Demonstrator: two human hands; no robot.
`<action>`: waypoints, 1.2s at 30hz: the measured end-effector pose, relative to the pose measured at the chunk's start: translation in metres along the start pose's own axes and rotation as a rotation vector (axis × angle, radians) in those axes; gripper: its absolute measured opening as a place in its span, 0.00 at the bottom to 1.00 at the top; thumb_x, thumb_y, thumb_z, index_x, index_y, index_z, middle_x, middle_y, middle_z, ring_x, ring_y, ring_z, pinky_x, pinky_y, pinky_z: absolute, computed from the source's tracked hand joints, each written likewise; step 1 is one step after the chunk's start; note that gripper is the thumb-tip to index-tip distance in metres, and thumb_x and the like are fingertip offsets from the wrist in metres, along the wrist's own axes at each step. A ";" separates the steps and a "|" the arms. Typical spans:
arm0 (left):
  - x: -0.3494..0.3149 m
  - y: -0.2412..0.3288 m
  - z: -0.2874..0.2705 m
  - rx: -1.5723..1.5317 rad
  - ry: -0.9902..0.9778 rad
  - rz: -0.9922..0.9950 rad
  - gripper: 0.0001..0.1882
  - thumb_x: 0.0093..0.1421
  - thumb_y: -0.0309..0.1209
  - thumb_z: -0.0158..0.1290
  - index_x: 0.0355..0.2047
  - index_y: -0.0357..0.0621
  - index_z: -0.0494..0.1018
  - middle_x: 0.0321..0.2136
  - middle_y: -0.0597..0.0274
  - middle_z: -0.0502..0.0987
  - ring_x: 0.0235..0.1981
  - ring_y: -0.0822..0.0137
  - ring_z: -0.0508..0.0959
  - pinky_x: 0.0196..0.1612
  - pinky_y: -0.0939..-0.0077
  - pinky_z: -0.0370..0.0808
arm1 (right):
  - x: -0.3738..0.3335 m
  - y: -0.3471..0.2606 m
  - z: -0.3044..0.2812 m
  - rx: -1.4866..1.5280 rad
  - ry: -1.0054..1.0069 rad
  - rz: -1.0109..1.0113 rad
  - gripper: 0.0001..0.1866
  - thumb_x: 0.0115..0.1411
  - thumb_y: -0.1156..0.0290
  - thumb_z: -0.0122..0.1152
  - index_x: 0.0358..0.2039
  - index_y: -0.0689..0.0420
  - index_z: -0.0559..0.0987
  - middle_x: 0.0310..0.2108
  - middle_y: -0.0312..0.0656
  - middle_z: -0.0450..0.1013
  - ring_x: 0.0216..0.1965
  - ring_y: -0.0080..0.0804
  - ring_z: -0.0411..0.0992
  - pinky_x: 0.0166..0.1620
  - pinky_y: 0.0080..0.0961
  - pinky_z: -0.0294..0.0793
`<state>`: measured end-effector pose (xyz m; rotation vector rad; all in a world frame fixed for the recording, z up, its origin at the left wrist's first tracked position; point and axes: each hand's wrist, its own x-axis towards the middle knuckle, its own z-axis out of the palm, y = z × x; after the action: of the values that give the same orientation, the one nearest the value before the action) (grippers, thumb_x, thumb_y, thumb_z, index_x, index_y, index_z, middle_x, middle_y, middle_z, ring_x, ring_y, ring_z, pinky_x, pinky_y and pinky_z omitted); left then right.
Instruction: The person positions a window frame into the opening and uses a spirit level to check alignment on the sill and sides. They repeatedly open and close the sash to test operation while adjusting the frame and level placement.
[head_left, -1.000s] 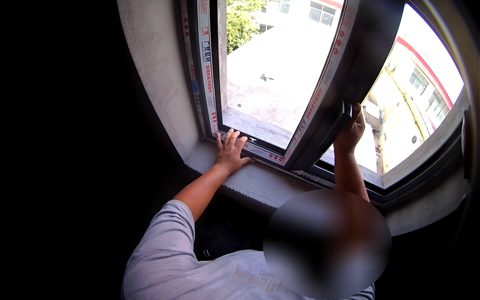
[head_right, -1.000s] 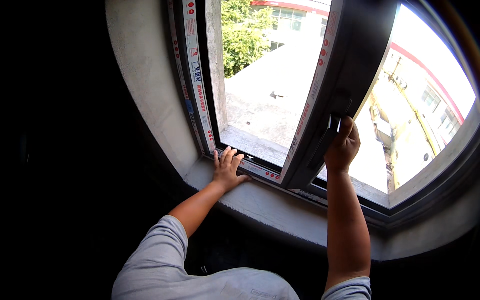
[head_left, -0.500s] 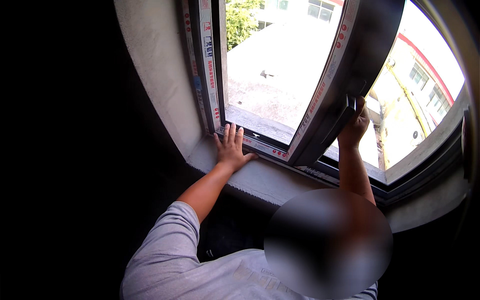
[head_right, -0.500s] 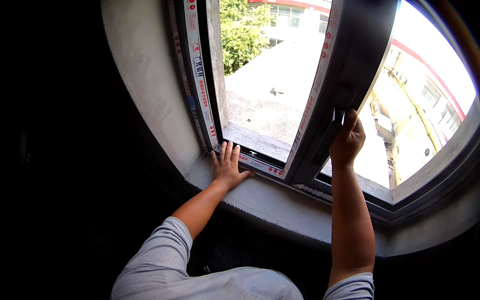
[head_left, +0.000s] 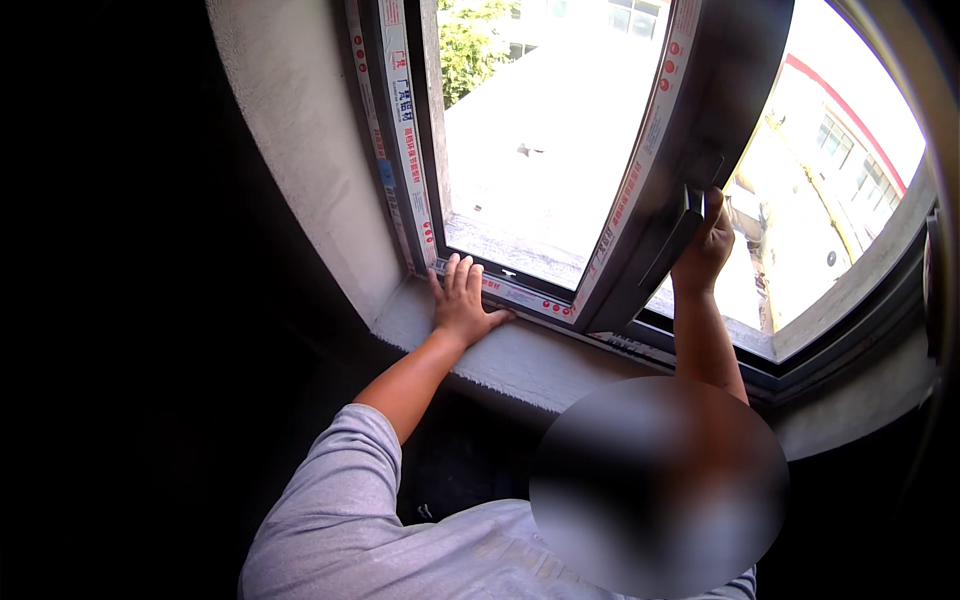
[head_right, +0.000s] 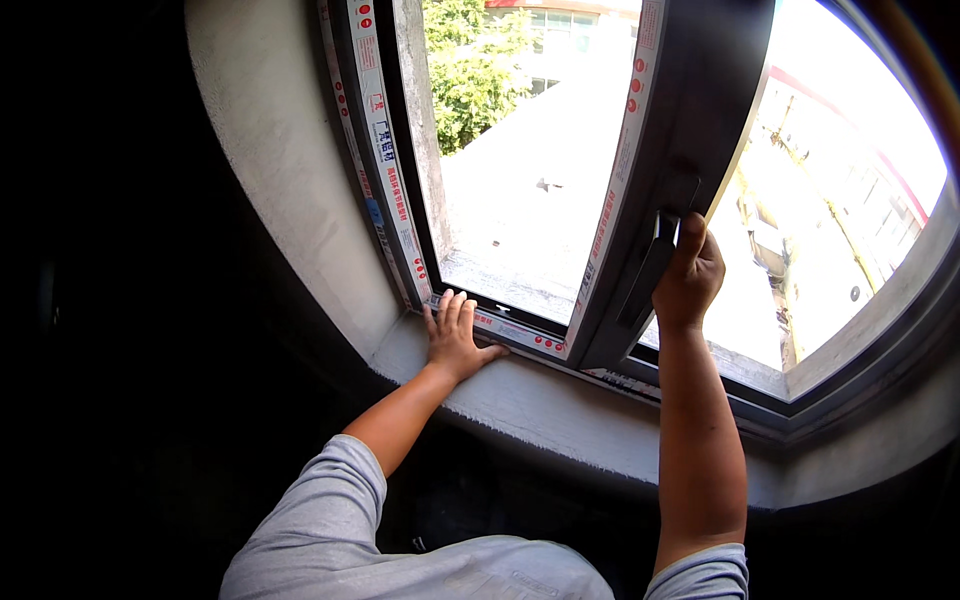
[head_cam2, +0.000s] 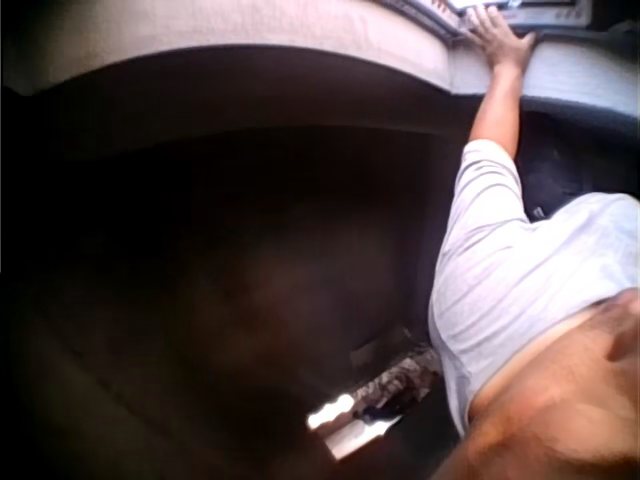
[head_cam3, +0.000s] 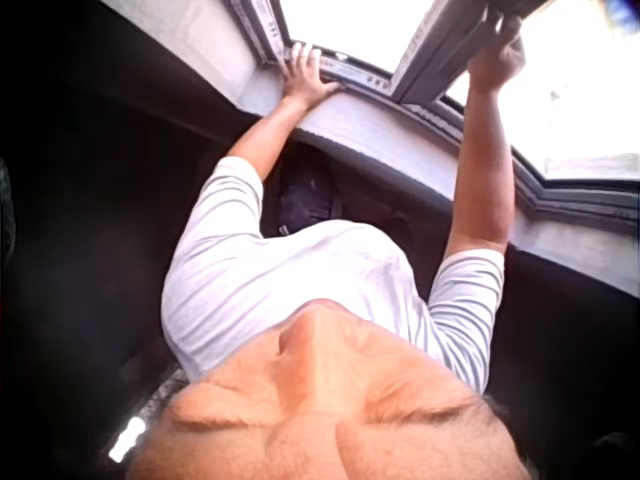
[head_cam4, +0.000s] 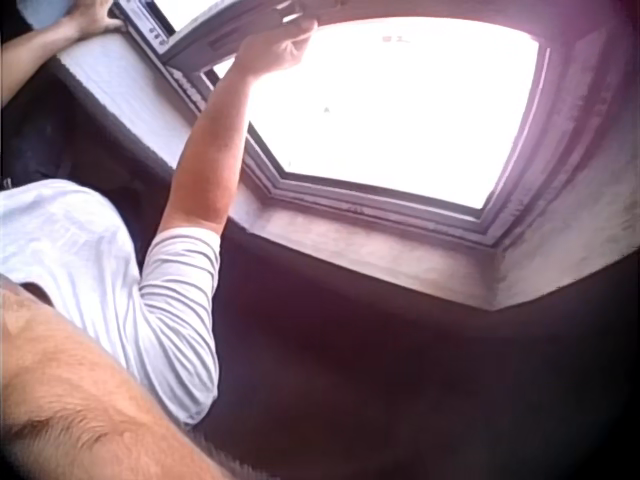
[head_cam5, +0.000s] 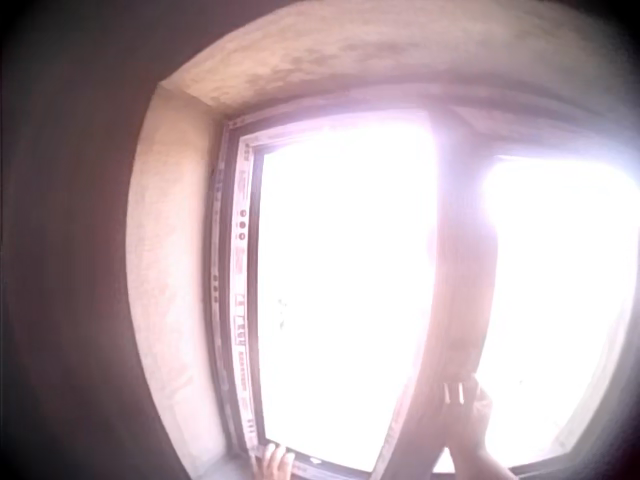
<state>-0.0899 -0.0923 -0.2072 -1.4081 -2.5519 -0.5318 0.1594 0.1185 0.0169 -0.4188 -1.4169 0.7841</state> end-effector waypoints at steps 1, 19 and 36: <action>0.000 0.000 0.001 -0.004 0.012 0.004 0.67 0.49 0.77 0.63 0.74 0.39 0.58 0.78 0.50 0.55 0.82 0.52 0.42 0.78 0.27 0.30 | 0.000 0.003 -0.002 -0.003 0.000 0.020 0.32 0.79 0.42 0.52 0.35 0.60 0.83 0.26 0.31 0.74 0.30 0.19 0.67 0.36 0.24 0.67; 0.001 0.004 0.006 0.037 -0.009 -0.026 0.67 0.52 0.75 0.62 0.78 0.41 0.53 0.80 0.55 0.51 0.83 0.57 0.39 0.79 0.28 0.32 | -0.001 0.005 0.004 -0.110 0.049 0.049 0.35 0.76 0.37 0.54 0.26 0.58 0.78 0.21 0.33 0.71 0.26 0.22 0.66 0.32 0.29 0.66; 0.001 0.020 0.019 0.034 0.079 0.081 0.64 0.49 0.77 0.62 0.75 0.47 0.61 0.76 0.52 0.59 0.82 0.52 0.47 0.78 0.25 0.37 | -0.015 0.008 -0.031 -0.163 0.026 0.130 0.33 0.75 0.40 0.58 0.30 0.61 0.80 0.23 0.40 0.75 0.30 0.29 0.74 0.37 0.33 0.74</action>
<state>-0.0730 -0.0740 -0.2194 -1.4423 -2.4195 -0.5175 0.1884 0.1198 -0.0036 -0.6499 -1.4453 0.7670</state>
